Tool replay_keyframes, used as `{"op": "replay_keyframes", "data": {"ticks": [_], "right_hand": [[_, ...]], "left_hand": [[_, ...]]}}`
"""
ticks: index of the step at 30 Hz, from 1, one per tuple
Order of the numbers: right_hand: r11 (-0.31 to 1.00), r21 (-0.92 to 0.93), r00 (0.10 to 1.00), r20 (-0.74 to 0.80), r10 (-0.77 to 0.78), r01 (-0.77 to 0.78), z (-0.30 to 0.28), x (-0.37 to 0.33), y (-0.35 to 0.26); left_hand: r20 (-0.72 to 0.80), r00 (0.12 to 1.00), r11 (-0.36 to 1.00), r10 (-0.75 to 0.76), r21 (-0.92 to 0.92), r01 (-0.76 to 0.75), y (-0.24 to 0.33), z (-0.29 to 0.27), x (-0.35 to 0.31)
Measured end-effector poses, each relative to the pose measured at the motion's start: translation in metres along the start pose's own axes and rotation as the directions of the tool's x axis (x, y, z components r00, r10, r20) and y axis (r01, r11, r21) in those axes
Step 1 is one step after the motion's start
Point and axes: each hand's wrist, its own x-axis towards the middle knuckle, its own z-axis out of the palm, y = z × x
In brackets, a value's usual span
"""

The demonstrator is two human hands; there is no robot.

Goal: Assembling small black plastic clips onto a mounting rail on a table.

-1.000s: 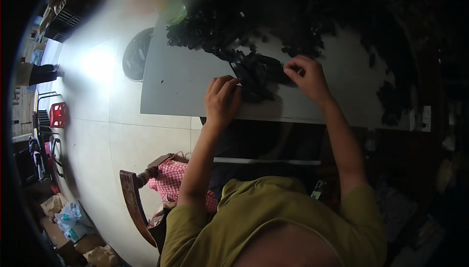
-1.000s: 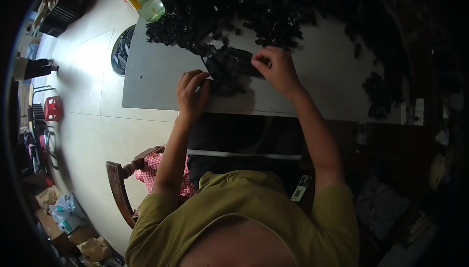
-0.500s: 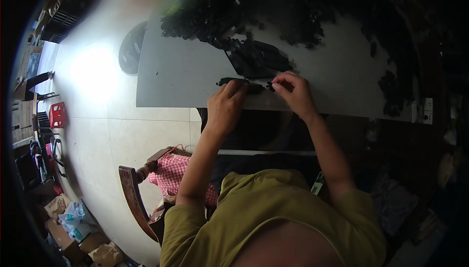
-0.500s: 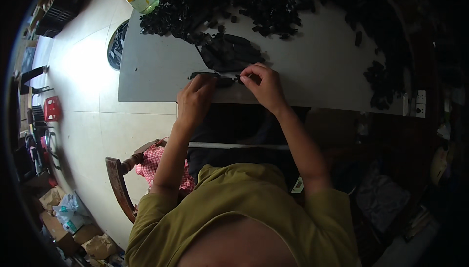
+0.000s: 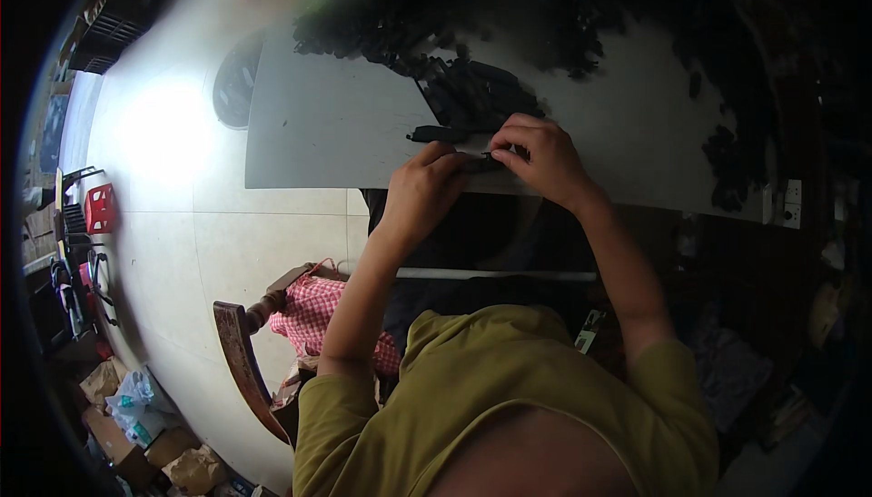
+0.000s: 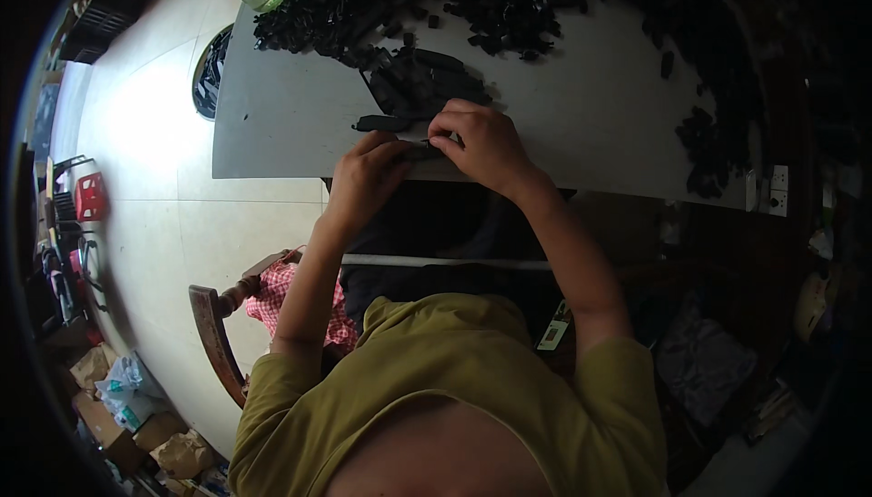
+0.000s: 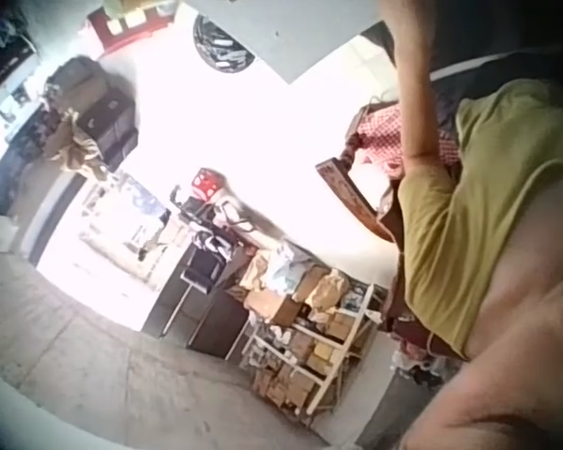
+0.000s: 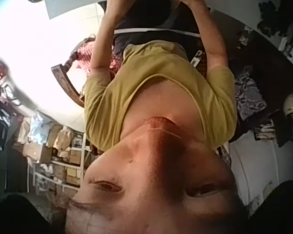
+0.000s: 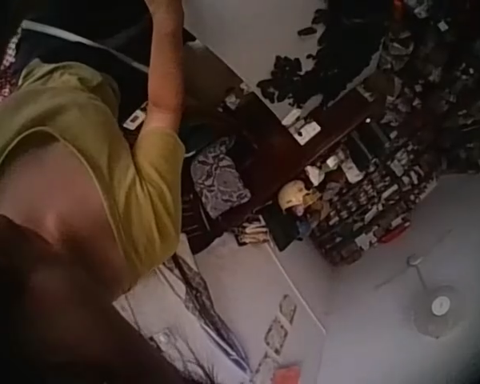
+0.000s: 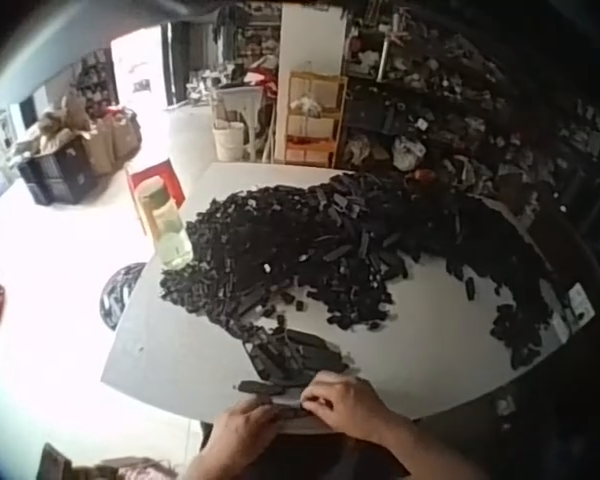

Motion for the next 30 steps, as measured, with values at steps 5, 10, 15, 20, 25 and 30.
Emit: {"op": "replay_keyframes", "data": {"ticks": [5,10,15,20,25,30], "right_hand": [[0.991,-0.113,0.997,0.048,-0.063,0.068,0.005,0.003,-0.003],[0.978,-0.170,0.991,0.086,-0.105,0.118,0.002,0.005,-0.005],[0.975,-0.207,0.993,0.094,-0.067,0.085,0.005,0.006,-0.008],[0.977,-0.202,0.990,0.135,-0.043,0.070,0.009,0.013,-0.010],[0.972,-0.224,0.981,0.194,-0.023,0.067,0.014,0.018,-0.016],[0.952,-0.276,0.983,0.165,-0.086,0.130,0.022,0.025,-0.015]], "left_hand": [[0.028,0.999,0.998,0.021,-0.051,-0.020,-0.005,0.000,0.002],[0.019,1.000,0.998,0.023,-0.057,-0.022,-0.005,0.001,0.002],[0.013,1.000,0.998,0.015,-0.062,-0.014,-0.005,0.001,0.002],[-0.001,1.000,0.997,0.023,-0.079,-0.023,-0.008,0.003,0.001],[0.008,0.999,0.991,0.042,-0.130,-0.041,-0.009,0.003,-0.001],[0.020,0.996,0.992,0.088,-0.091,-0.086,-0.013,-0.006,0.011]]}}
